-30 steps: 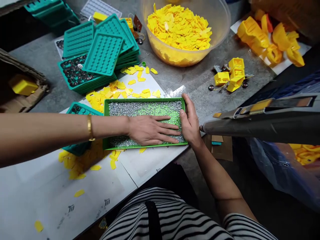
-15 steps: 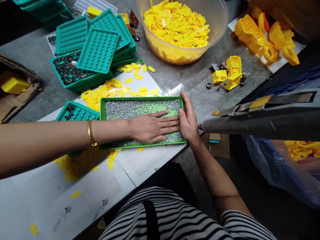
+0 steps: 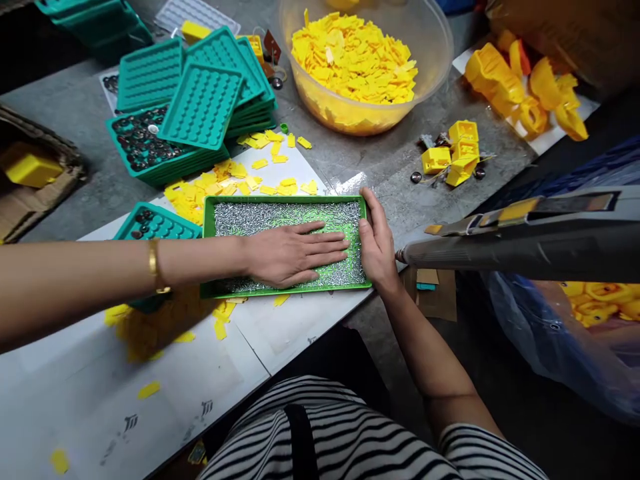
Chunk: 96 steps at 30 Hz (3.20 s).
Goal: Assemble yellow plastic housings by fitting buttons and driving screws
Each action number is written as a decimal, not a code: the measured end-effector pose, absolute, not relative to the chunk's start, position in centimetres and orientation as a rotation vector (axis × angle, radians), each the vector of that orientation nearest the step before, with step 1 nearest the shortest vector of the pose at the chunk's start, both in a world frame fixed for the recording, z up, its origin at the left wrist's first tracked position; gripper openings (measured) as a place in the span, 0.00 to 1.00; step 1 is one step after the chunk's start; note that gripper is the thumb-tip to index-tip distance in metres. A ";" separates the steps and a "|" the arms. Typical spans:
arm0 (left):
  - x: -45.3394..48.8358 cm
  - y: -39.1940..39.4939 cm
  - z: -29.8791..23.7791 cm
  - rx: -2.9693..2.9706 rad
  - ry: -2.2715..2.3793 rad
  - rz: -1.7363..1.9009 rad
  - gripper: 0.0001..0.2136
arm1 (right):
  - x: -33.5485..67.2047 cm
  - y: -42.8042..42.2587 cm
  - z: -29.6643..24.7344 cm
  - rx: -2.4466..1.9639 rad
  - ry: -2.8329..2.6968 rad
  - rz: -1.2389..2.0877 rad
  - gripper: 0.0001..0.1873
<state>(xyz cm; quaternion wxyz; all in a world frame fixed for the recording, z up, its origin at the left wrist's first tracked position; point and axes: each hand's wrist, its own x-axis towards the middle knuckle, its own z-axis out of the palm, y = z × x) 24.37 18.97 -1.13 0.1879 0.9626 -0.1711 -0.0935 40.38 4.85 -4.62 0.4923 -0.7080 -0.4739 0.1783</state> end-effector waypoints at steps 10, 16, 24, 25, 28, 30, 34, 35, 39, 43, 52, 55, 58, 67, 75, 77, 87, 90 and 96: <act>12.2 21.4 1.0 2.794 -0.095 -0.388 0.25 | 41.6 5.4 -6.3 -1.740 -1.195 0.431 0.36; 9.7 20.0 0.5 2.856 0.148 -0.088 0.21 | 42.0 6.1 -5.9 -1.701 -1.150 0.434 0.40; 16.9 19.7 -2.4 2.306 0.924 0.710 0.22 | 40.8 7.3 0.5 -1.760 -1.139 0.417 0.42; 17.5 19.9 -2.6 2.253 0.974 0.730 0.23 | 40.5 7.5 1.5 -1.770 -1.165 0.405 0.42; 18.0 20.2 -3.0 2.180 1.034 0.770 0.23 | 39.9 8.1 4.1 -1.796 -1.265 0.361 0.42; 17.7 20.3 -3.1 2.145 1.034 0.810 0.24 | 39.6 8.6 5.5 -1.813 -1.314 0.342 0.42; 17.4 20.4 -3.4 2.082 1.018 0.860 0.25 | 38.6 9.4 7.7 -1.847 -1.341 0.330 0.42; 17.4 20.4 -3.4 2.078 1.009 0.867 0.25 | 38.4 9.5 8.1 -1.852 -1.340 0.325 0.42; 17.4 20.4 -3.5 2.083 0.986 0.892 0.27 | 37.5 9.8 9.4 -1.872 -1.361 0.296 0.41; 17.4 20.4 -3.6 2.079 0.975 0.911 0.26 | 37.0 9.9 10.2 -1.905 -1.417 0.267 0.40; 17.2 19.9 -3.2 2.086 0.899 0.905 0.27 | 36.4 10.5 11.2 -1.933 -1.458 0.242 0.39; 17.1 19.8 -3.0 2.116 0.875 0.881 0.27 | 36.5 10.5 11.2 -1.920 -1.449 0.252 0.39; 17.1 19.7 -3.0 2.138 0.829 0.880 0.26 | 36.7 10.4 11.0 -1.908 -1.422 0.280 0.37; 17.1 19.1 -2.6 2.239 0.737 0.844 0.24 | 37.9 9.7 8.9 -1.813 -1.150 0.451 0.35; 20.6 18.5 0.2 2.460 0.170 0.760 0.23 | 38.0 8.9 8.0 -1.749 -1.197 0.453 0.36; 22.5 18.2 1.0 2.528 0.092 0.691 0.24 | 37.9 8.7 8.1 -1.739 -1.210 0.446 0.37; 24.3 17.3 2.4 2.692 0.423 0.777 0.23 | 37.7 8.7 7.8 -1.654 -1.128 0.499 0.37; 24.5 17.2 2.8 2.723 0.329 0.817 0.23 | 37.6 8.7 7.8 -1.656 -1.144 0.506 0.37; 23.7 18.3 3.1 2.857 0.418 0.725 0.23 | 37.9 8.5 7.4 -1.659 -1.178 0.512 0.38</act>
